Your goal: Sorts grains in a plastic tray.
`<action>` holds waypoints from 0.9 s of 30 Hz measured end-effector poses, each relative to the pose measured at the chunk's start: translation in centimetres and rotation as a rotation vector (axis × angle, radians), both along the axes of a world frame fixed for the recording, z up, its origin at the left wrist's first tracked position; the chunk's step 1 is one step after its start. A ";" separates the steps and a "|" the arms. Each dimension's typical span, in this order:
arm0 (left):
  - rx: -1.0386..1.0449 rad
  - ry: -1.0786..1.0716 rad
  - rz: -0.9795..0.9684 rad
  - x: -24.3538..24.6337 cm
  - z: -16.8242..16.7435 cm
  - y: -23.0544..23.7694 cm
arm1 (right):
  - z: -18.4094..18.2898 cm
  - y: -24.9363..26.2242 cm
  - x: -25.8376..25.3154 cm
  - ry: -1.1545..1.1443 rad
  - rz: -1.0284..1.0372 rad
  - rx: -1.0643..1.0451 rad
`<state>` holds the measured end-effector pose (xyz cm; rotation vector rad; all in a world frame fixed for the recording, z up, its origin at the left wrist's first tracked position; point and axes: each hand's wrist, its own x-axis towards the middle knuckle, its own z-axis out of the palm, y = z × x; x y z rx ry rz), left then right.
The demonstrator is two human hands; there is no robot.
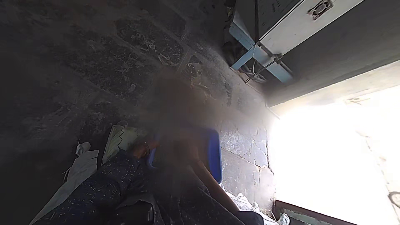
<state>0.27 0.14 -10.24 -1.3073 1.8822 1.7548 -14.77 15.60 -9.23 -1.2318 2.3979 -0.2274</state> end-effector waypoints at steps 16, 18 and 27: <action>0.016 -0.035 0.000 0.3 4.5 0.7 | 0.4 -1.2 0.6 -0.088 0.184 0.291; 0.004 -0.035 -0.018 0.3 4.2 0.6 | 0.2 -0.9 0.5 -0.107 0.167 0.258; 0.034 -0.024 -0.017 0.3 4.9 0.7 | 0.5 -0.7 -0.2 -0.075 0.040 0.135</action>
